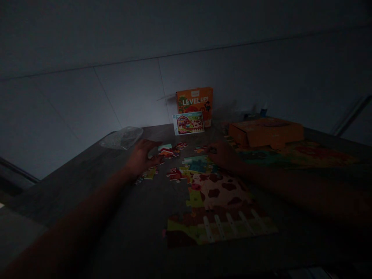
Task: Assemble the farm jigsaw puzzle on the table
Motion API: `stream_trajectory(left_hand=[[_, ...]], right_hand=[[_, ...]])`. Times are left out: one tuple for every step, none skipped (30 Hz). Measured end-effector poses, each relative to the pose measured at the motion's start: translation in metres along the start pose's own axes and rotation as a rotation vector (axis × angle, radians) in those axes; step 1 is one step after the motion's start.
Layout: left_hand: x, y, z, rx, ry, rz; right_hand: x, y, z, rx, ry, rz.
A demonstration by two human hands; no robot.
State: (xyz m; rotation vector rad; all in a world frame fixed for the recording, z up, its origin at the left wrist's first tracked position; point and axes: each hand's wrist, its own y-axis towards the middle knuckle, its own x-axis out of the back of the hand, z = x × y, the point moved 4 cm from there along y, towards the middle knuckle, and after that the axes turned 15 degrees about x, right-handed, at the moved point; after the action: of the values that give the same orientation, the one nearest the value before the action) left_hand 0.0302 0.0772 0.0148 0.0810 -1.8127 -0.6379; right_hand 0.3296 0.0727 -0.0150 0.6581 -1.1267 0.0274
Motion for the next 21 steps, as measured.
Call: stream_trajectory(left_hand=[[0.005, -0.001, -0.001, -0.021, 0.0, -0.043], [0.009, -0.002, -0.001, -0.038, 0.002, -0.079], [0.013, -0.003, -0.003, -0.052, 0.005, -0.104], [0.015, -0.004, -0.004, -0.062, 0.008, -0.122], [0.017, -0.004, -0.005, -0.072, 0.012, -0.132], [0.018, -0.005, -0.007, -0.085, 0.016, -0.138], [0.018, -0.005, -0.009, -0.103, 0.017, -0.134], [0.016, -0.006, -0.011, -0.13, 0.015, -0.122], [0.013, -0.006, -0.014, -0.162, 0.011, -0.099], [0.009, -0.007, -0.017, -0.197, 0.004, -0.075], [0.005, -0.008, -0.02, -0.233, 0.002, -0.046], [-0.001, -0.009, -0.023, -0.267, 0.007, -0.012], [-0.007, -0.01, -0.027, -0.298, 0.019, 0.026], [-0.012, -0.01, -0.03, -0.323, 0.033, 0.067], [-0.017, -0.011, -0.033, -0.347, 0.045, 0.115], [-0.022, -0.012, -0.035, -0.366, 0.051, 0.16], [-0.024, -0.012, -0.037, -0.38, 0.051, 0.2], [-0.026, -0.013, -0.038, -0.387, 0.044, 0.224], [-0.026, -0.013, -0.038, -0.39, 0.035, 0.235], [-0.026, -0.013, -0.038, -0.391, 0.026, 0.238], [-0.025, -0.013, -0.037, -0.389, 0.018, 0.233]], right_hand=[[0.0, 0.0, 0.0, -0.003, -0.002, -0.002], [0.0, 0.0, 0.0, -0.005, 0.001, -0.002], [0.0, 0.0, 0.0, -0.004, 0.007, 0.001], [0.0, 0.0, 0.001, -0.002, 0.014, 0.003], [0.0, 0.0, 0.001, 0.0, 0.019, 0.004], [0.0, 0.0, 0.001, 0.0, 0.022, 0.003], [0.0, 0.0, 0.001, -0.002, 0.024, 0.001], [0.001, 0.0, 0.001, -0.005, 0.029, -0.001], [0.001, 0.0, 0.002, -0.006, 0.035, -0.002], [0.001, 0.0, 0.002, -0.005, 0.044, -0.003], [0.002, 0.0, 0.003, -0.005, 0.05, -0.001], [0.002, 0.0, 0.004, -0.006, 0.054, 0.0], [0.002, 0.0, 0.004, -0.009, 0.057, 0.003], [0.002, 0.0, 0.004, -0.015, 0.058, 0.006], [0.002, -0.001, 0.004, -0.018, 0.057, 0.009], [0.002, -0.001, 0.004, -0.017, 0.056, 0.009], [0.002, -0.001, 0.004, -0.015, 0.056, 0.009], [0.002, -0.001, 0.004, -0.013, 0.057, 0.008], [0.002, -0.001, 0.004, -0.011, 0.056, 0.008], [0.001, -0.001, 0.003, -0.011, 0.054, 0.008], [0.001, -0.001, 0.003, -0.011, 0.051, 0.011]])
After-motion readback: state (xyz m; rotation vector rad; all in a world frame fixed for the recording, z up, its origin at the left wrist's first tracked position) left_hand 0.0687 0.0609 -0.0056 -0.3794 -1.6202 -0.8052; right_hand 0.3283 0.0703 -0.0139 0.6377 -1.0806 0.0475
